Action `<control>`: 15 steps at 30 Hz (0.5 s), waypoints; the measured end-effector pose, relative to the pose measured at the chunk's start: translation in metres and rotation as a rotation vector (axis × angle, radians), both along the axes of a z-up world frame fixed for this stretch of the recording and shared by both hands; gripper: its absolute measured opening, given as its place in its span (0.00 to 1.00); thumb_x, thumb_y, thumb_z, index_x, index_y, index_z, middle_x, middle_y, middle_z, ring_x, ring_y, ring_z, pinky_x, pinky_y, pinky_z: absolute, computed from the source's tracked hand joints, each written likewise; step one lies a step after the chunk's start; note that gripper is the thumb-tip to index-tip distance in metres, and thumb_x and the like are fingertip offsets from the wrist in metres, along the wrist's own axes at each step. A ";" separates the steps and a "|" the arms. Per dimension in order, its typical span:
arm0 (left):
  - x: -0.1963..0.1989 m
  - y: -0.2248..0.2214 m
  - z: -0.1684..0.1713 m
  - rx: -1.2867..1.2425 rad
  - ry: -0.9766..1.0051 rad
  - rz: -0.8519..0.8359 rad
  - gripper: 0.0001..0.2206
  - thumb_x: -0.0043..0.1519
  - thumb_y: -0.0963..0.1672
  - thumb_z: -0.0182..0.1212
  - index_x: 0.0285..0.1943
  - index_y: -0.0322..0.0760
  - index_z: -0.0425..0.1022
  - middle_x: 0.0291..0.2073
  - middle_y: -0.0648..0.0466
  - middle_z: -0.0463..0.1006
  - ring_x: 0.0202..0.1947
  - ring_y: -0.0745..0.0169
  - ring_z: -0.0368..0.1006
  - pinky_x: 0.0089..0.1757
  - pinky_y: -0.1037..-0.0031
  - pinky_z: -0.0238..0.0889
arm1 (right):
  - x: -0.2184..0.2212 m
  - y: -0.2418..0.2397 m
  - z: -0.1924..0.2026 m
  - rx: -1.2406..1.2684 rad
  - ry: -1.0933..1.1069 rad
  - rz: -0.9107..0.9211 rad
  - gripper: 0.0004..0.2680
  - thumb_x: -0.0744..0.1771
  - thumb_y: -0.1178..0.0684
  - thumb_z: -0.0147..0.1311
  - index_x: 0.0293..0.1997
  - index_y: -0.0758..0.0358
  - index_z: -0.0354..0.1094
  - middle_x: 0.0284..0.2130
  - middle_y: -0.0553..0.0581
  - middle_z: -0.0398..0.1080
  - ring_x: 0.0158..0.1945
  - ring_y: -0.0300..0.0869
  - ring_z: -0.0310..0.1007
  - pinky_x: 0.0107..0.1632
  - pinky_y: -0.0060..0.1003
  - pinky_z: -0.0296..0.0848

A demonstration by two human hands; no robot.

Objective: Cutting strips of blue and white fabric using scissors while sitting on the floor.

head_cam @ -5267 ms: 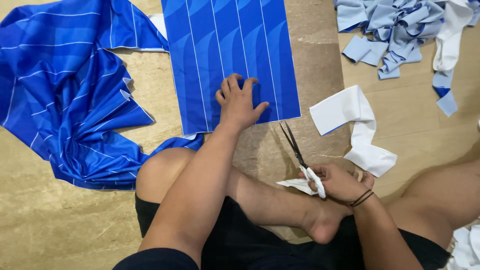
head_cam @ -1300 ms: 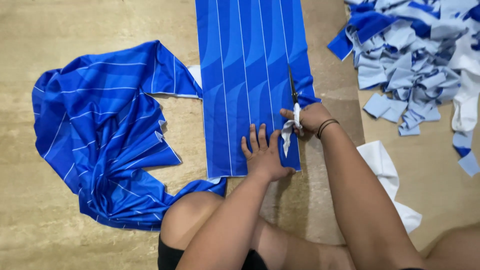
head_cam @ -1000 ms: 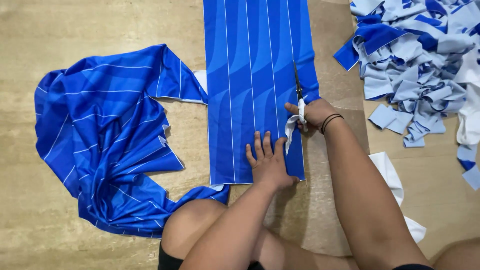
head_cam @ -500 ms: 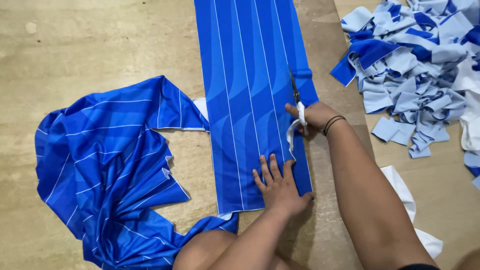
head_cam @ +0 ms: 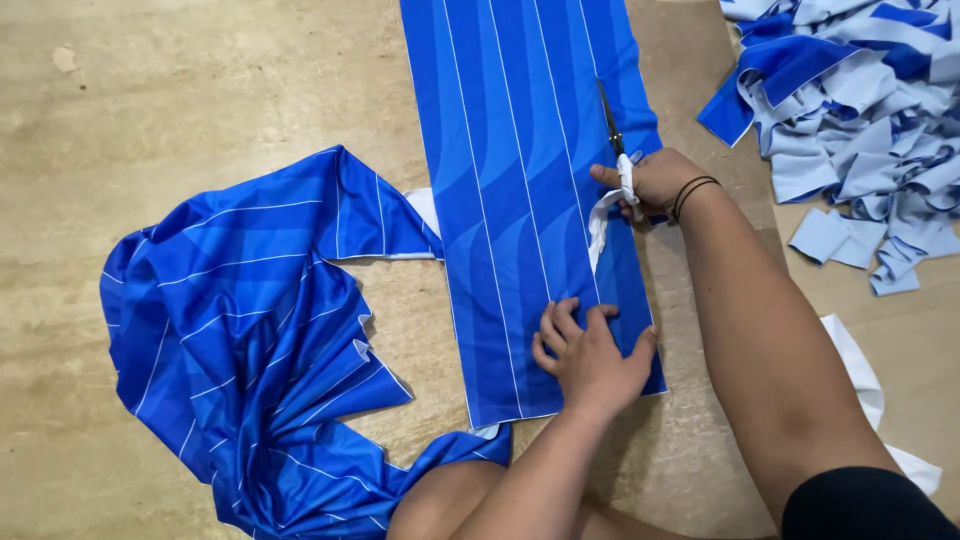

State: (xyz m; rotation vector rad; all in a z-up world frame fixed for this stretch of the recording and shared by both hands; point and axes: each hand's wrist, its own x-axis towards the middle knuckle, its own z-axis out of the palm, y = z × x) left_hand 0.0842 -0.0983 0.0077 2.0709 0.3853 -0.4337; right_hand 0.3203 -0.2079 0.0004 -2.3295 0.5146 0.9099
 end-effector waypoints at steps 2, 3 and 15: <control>0.003 0.001 0.002 -0.011 -0.010 0.001 0.26 0.55 0.57 0.64 0.57 0.43 0.73 0.68 0.39 0.53 0.73 0.39 0.35 0.63 0.39 0.24 | 0.007 0.000 0.000 -0.008 -0.010 0.016 0.25 0.60 0.27 0.63 0.21 0.65 0.69 0.19 0.61 0.71 0.19 0.44 0.68 0.22 0.39 0.63; 0.006 0.002 0.003 -0.021 0.003 -0.012 0.26 0.56 0.57 0.64 0.57 0.42 0.73 0.68 0.39 0.53 0.74 0.39 0.34 0.63 0.38 0.23 | 0.013 0.000 0.002 0.013 -0.016 0.006 0.24 0.60 0.27 0.63 0.22 0.64 0.69 0.20 0.61 0.71 0.20 0.44 0.69 0.23 0.39 0.64; 0.005 0.001 0.007 -0.085 0.046 -0.037 0.28 0.56 0.58 0.62 0.58 0.41 0.72 0.70 0.36 0.49 0.75 0.36 0.29 0.63 0.36 0.18 | 0.045 0.008 0.003 0.128 -0.080 -0.072 0.20 0.60 0.31 0.66 0.30 0.60 0.70 0.25 0.55 0.73 0.26 0.40 0.73 0.31 0.37 0.75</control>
